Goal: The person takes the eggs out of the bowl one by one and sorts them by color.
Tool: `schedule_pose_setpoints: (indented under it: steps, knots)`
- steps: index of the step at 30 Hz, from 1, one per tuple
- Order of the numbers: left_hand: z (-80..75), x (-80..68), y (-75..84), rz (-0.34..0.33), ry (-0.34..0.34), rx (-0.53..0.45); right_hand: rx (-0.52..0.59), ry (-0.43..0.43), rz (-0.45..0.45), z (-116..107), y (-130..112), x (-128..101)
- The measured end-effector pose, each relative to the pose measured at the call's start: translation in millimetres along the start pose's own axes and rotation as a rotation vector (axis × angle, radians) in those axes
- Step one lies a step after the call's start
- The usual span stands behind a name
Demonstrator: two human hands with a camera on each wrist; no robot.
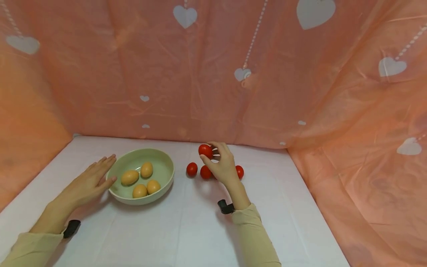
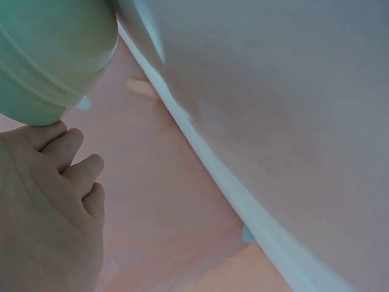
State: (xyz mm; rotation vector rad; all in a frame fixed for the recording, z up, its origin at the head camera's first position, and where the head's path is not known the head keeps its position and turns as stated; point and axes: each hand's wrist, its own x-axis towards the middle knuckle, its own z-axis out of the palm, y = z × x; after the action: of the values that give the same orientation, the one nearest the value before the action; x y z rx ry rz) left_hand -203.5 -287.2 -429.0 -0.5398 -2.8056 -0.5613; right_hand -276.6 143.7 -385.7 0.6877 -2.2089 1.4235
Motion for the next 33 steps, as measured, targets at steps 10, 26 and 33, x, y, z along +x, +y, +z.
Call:
schedule_pose_setpoints:
  steps: [10,26,33]
  knots:
    - [1.7,2.1,-2.8,0.003,0.011,0.020,-0.134,0.127,0.144,-53,36,-12]
    - [1.8,3.4,-1.8,0.010,0.011,0.016,-0.284,0.152,0.335,-105,75,-32]
    - [-3.3,0.9,0.2,0.013,0.016,0.030,-0.329,0.152,0.401,-114,83,-35]
